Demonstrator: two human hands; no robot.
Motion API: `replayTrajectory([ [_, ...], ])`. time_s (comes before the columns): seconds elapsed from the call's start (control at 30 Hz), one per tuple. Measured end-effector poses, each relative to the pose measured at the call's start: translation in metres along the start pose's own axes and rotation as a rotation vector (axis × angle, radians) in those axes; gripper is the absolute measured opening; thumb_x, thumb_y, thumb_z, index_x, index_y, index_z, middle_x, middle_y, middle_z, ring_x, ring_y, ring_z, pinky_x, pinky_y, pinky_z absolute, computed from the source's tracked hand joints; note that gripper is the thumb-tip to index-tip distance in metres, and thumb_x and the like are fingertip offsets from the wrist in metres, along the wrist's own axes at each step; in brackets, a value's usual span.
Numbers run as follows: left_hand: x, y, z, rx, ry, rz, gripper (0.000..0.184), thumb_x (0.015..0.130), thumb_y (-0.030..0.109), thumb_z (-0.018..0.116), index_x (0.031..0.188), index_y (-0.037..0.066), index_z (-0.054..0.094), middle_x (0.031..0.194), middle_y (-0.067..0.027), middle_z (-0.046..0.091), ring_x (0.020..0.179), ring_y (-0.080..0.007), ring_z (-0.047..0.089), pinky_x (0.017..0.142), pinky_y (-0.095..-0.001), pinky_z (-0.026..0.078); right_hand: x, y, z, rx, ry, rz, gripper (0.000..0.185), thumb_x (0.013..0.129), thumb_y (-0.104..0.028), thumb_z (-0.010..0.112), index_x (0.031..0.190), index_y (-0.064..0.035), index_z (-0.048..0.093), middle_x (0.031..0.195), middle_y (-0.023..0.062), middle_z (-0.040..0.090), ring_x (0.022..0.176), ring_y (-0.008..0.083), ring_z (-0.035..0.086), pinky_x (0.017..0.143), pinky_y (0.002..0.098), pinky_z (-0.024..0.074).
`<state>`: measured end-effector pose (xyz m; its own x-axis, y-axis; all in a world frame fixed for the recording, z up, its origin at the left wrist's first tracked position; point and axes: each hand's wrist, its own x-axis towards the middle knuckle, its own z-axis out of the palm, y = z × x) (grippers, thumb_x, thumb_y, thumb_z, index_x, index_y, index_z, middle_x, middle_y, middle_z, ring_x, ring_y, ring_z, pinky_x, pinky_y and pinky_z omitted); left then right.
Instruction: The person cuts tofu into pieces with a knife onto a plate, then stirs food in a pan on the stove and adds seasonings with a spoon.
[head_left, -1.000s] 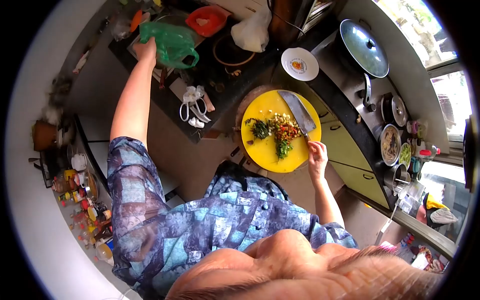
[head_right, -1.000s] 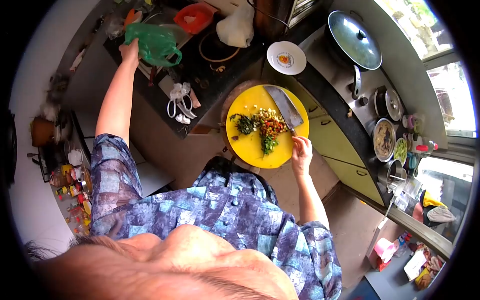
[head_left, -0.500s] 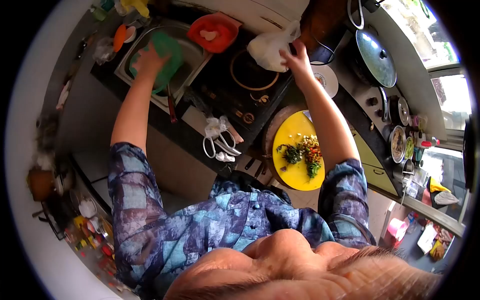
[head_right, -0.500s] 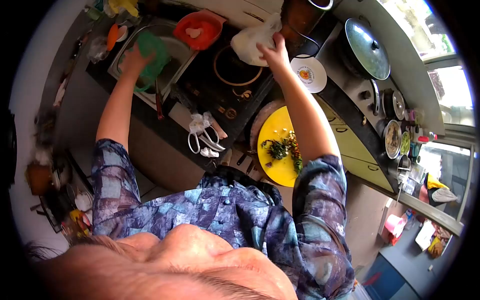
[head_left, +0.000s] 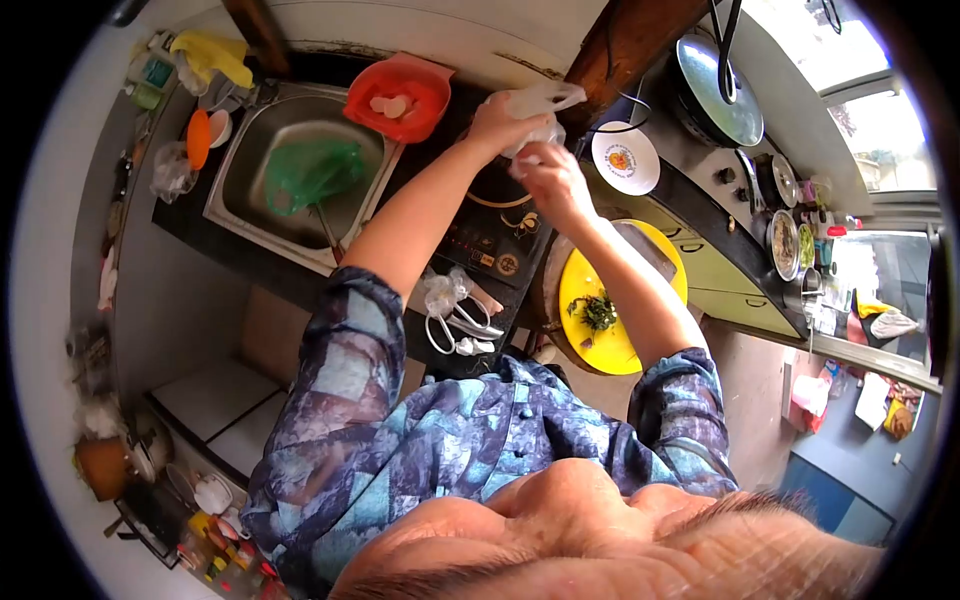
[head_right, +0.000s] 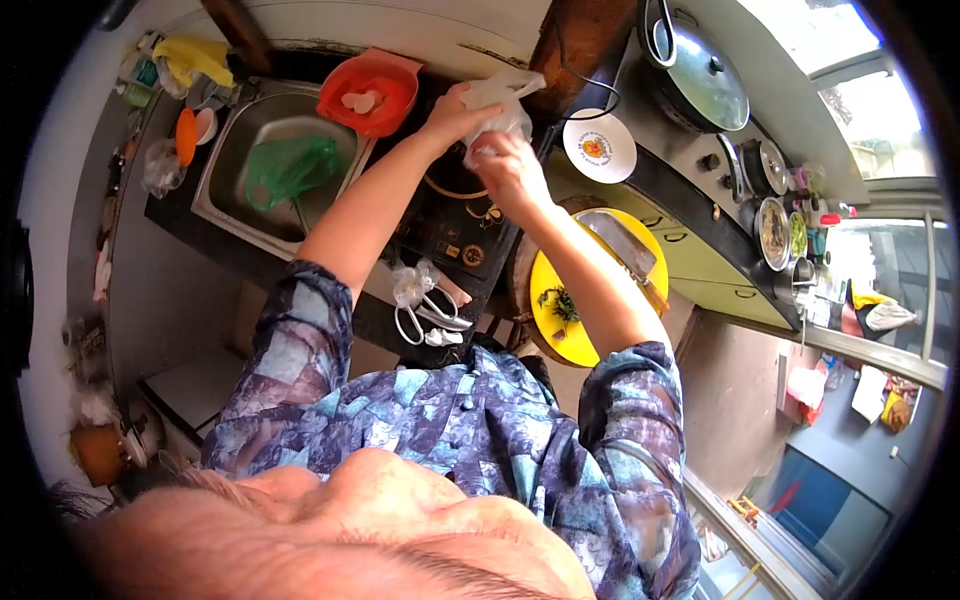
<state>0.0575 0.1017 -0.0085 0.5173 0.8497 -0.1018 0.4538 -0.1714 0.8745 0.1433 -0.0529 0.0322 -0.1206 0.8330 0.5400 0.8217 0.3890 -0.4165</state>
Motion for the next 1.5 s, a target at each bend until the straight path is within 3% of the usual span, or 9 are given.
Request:
replayTrajectory([
  [0.2,0.034,-0.006,-0.001,0.268,0.019,0.145,0.044,0.078,0.019,0.064,0.120,0.007,0.054,0.098,-0.0201,0.062,0.091,-0.0352,0.063,0.084,-0.0399,0.051,-0.015,-0.014,-0.002,0.236,0.029,0.231,0.011,0.081,-0.004,0.065,0.092,-0.0056,0.067,0.096,0.0081,0.059,0.085,0.0275,0.059,0.076,0.0315,0.0479],
  [0.4,0.004,-0.024,-0.036,-1.186,0.041,-0.190,0.020,0.087,0.000,0.049,0.106,0.002,0.055,0.079,-0.0076,0.059,0.068,-0.0179,0.061,0.065,-0.0321,0.051,-0.019,0.012,-0.020,0.929,0.241,0.700,0.029,0.095,-0.007,0.055,0.123,-0.0071,0.058,0.116,0.0001,0.063,0.085,0.0066,0.056,0.077,0.0236,0.0463],
  [0.63,-0.096,-0.024,-0.066,-1.285,0.079,-0.241,0.024,0.091,0.006,0.050,0.115,0.006,0.052,0.089,-0.0056,0.060,0.074,-0.0168,0.059,0.071,-0.0330,0.051,-0.022,-0.012,-0.043,1.009,0.234,0.826,0.052,0.091,-0.010,0.061,0.140,-0.0079,0.042,0.086,0.0029,0.064,0.077,0.0095,0.060,0.069,0.0220,0.0457],
  [0.77,-0.122,-0.026,-0.058,-1.021,0.166,-0.344,0.046,0.087,0.013,0.057,0.128,0.004,0.040,0.099,-0.0083,0.058,0.081,-0.0152,0.058,0.068,-0.0297,0.050,-0.023,-0.021,-0.049,0.763,0.090,0.896,0.054,0.090,-0.010,0.060,0.137,-0.0061,0.033,0.083,0.0047,0.065,0.076,0.0099,0.061,0.070,0.0228,0.0465],
  [0.87,-0.135,-0.041,-0.045,-0.416,0.399,-0.010,0.057,0.085,0.012,0.058,0.135,0.006,0.034,0.098,-0.0104,0.058,0.091,-0.0207,0.059,0.077,-0.0329,0.050,-0.032,-0.015,-0.030,0.501,0.139,0.910,0.057,0.086,-0.006,0.060,0.136,-0.0060,0.033,0.088,0.0083,0.065,0.078,0.0159,0.062,0.073,0.0278,0.0489],
  [1.0,-0.125,0.014,-0.073,0.327,0.417,0.974,0.038,0.076,0.001,0.058,0.115,0.003,0.059,0.098,-0.0153,0.060,0.092,-0.0337,0.057,0.094,-0.0431,0.042,0.010,-0.052,-0.036,-0.437,0.234,0.409,0.064,0.067,0.007,0.058,0.129,-0.0083,0.047,0.122,0.0141,0.055,0.117,0.0282,0.050,0.099,0.0414,0.0387],
  [1.07,-0.114,0.016,-0.058,0.335,0.171,0.849,0.024,0.074,-0.004,0.053,0.092,0.005,0.067,0.093,-0.0121,0.065,0.093,-0.0305,0.060,0.086,-0.0447,0.042,0.012,-0.036,-0.021,-0.276,0.030,0.101,0.049,0.069,0.006,0.056,0.117,-0.0074,0.056,0.115,0.0111,0.058,0.110,0.0281,0.054,0.095,0.0407,0.0419],
  [1.2,-0.099,-0.001,-0.049,0.917,-0.070,0.273,0.021,0.081,0.023,0.056,0.085,0.008,0.069,0.082,-0.0095,0.068,0.085,-0.0271,0.061,0.078,-0.0411,0.039,0.011,-0.010,0.032,-0.214,-0.275,0.547,0.029,0.077,-0.005,0.062,0.105,-0.0080,0.061,0.103,0.0117,0.062,0.098,0.0330,0.059,0.079,0.0410,0.0486],
  [1.5,-0.095,-0.016,-0.050,0.644,-0.010,0.605,0.030,0.071,0.003,0.064,0.099,0.012,0.065,0.108,-0.0042,0.060,0.113,-0.0224,0.050,0.096,-0.0441,0.031,-0.013,-0.002,0.007,-0.040,-0.178,0.301,0.013,0.072,-0.002,0.065,0.084,-0.0068,0.063,0.106,0.0060,0.061,0.098,0.0297,0.059,0.085,0.0365,0.0485],
])
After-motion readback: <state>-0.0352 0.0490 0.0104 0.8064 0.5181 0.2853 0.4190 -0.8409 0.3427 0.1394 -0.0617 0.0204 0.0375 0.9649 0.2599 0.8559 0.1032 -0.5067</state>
